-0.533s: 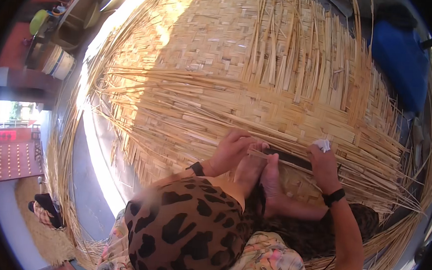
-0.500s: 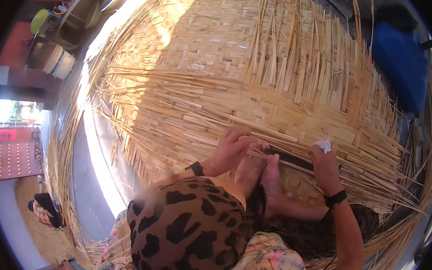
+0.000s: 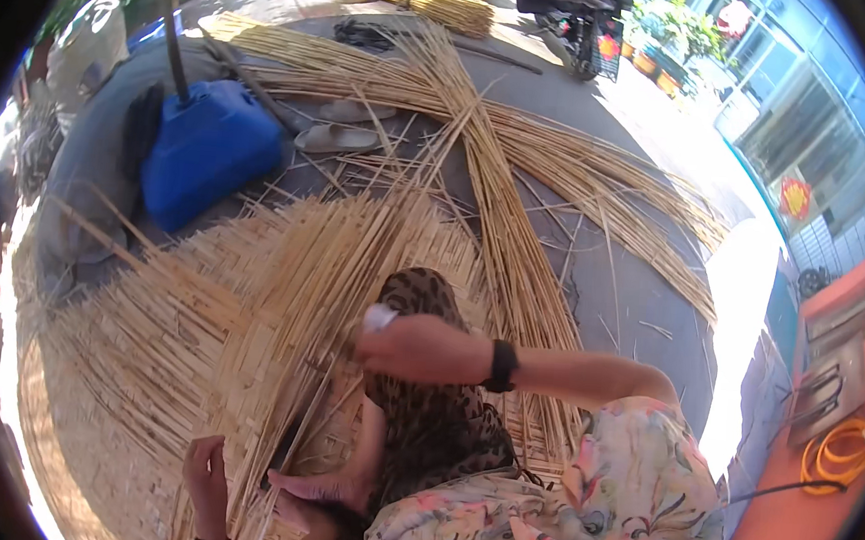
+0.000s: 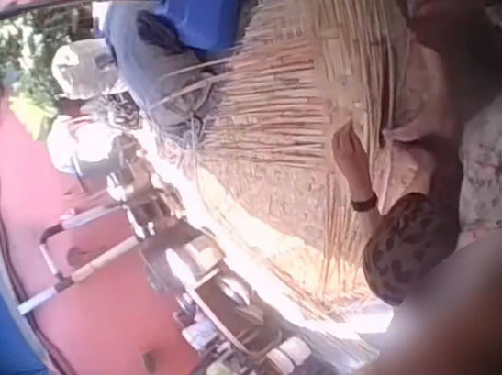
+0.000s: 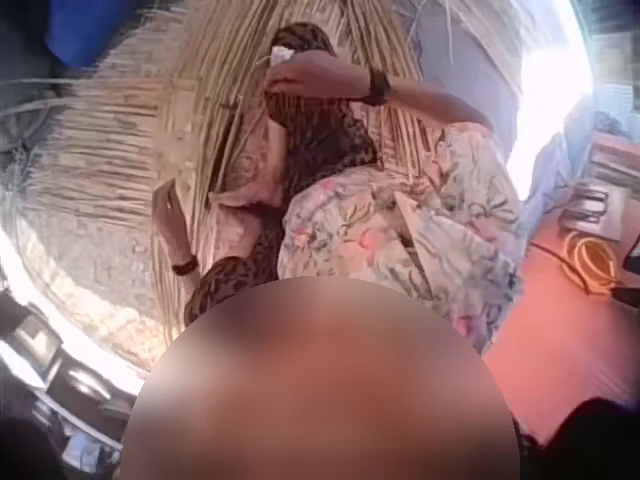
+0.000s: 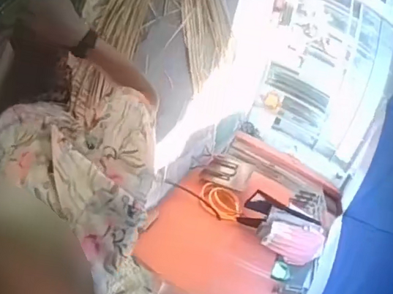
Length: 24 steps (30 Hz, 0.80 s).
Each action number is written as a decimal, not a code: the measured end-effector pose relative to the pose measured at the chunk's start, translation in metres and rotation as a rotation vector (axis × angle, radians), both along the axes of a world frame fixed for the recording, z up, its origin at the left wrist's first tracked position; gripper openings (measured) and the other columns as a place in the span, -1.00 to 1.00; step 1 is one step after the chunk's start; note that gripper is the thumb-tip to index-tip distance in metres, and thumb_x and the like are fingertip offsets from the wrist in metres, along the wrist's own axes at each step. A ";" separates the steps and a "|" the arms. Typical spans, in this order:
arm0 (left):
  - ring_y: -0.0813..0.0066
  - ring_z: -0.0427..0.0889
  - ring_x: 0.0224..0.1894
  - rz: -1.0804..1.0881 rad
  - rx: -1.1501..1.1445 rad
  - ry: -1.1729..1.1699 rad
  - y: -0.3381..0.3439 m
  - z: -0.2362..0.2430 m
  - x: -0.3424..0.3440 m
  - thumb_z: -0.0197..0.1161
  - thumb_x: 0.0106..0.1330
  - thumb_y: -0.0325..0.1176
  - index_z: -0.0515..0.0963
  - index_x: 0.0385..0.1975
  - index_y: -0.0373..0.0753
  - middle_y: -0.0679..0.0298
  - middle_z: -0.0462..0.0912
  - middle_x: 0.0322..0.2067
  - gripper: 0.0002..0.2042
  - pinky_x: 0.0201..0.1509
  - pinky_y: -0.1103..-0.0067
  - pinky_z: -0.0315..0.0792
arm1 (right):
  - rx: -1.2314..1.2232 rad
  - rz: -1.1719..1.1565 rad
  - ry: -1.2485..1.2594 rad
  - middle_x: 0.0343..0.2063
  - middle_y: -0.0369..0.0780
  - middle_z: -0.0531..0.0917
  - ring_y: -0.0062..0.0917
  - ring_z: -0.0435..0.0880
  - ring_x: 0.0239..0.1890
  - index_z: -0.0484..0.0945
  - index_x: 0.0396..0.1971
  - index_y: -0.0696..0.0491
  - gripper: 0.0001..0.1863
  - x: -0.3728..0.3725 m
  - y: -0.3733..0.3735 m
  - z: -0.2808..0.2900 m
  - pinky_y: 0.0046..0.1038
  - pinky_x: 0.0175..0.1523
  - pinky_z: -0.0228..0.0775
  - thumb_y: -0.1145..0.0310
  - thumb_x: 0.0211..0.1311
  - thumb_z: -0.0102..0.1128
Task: The person weaves thin bamboo strips into a large circular mat on the floor by hand, using a knife to strip and trim the material as needed.
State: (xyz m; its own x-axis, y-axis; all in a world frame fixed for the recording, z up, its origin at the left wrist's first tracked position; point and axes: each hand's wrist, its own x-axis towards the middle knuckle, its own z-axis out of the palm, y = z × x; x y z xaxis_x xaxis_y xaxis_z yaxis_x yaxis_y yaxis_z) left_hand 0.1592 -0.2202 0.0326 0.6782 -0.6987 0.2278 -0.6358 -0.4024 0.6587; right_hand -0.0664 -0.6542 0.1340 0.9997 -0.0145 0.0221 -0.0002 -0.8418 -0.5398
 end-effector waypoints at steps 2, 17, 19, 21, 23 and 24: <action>-0.01 0.73 -0.10 -0.193 -0.006 -0.036 -0.075 0.052 -0.003 0.27 0.46 -0.66 0.72 -0.04 -0.32 0.03 0.74 -0.15 -0.81 0.01 0.30 0.60 | 0.085 -0.507 -0.080 -0.13 -0.09 0.83 -0.17 0.83 -0.09 0.73 0.07 0.01 -0.78 -0.081 -0.062 -0.021 -0.22 0.05 0.66 0.29 0.58 0.27; 0.50 0.80 -0.10 -0.478 0.250 0.693 -0.143 0.050 -0.108 0.34 0.49 -0.64 0.76 0.01 -0.36 0.21 0.82 -0.16 -0.82 0.02 0.55 0.65 | -0.143 -1.147 0.084 -0.22 0.03 0.76 0.04 0.76 -0.10 0.59 0.04 0.06 -0.73 -0.268 -0.146 -0.207 0.04 -0.03 0.59 0.34 0.42 0.32; 0.45 0.82 -0.14 -0.370 0.219 0.708 -0.140 0.050 -0.112 0.33 0.50 -0.63 0.75 0.00 -0.36 0.18 0.81 -0.18 -0.83 0.00 0.52 0.67 | -0.019 -1.150 -0.109 -0.24 0.01 0.76 -0.05 0.77 -0.15 0.61 0.12 0.05 -0.69 -0.275 -0.148 -0.206 -0.03 -0.07 0.60 0.36 0.44 0.29; 0.44 0.83 -0.17 -0.282 0.197 0.751 -0.127 0.040 -0.109 0.33 0.50 -0.62 0.75 0.00 -0.37 0.18 0.81 -0.19 -0.83 -0.03 0.51 0.68 | 0.607 -1.204 -0.177 -0.30 -0.14 0.72 -0.34 0.73 -0.26 0.59 0.25 0.05 -0.64 -0.270 -0.144 -0.198 -0.24 -0.17 0.57 0.37 0.53 0.20; 0.44 0.84 -0.15 -0.288 0.209 0.751 -0.120 0.030 -0.110 0.31 0.53 -0.61 0.74 0.03 -0.37 0.19 0.81 -0.18 -0.82 -0.02 0.52 0.68 | 1.115 -1.244 -0.205 -0.34 -0.30 0.67 -0.57 0.68 -0.32 0.57 0.31 0.05 -0.64 -0.271 -0.136 -0.176 -0.43 -0.24 0.55 0.38 0.62 0.14; 0.44 0.84 -0.12 -0.310 0.238 0.707 -0.116 0.034 -0.108 0.28 0.55 -0.60 0.74 0.04 -0.36 0.19 0.81 -0.16 -0.82 -0.01 0.53 0.68 | 1.194 -1.159 -0.180 -0.35 -0.34 0.65 -0.61 0.66 -0.33 0.56 0.33 0.03 -0.64 -0.255 -0.119 -0.150 -0.48 -0.26 0.53 0.39 0.65 0.11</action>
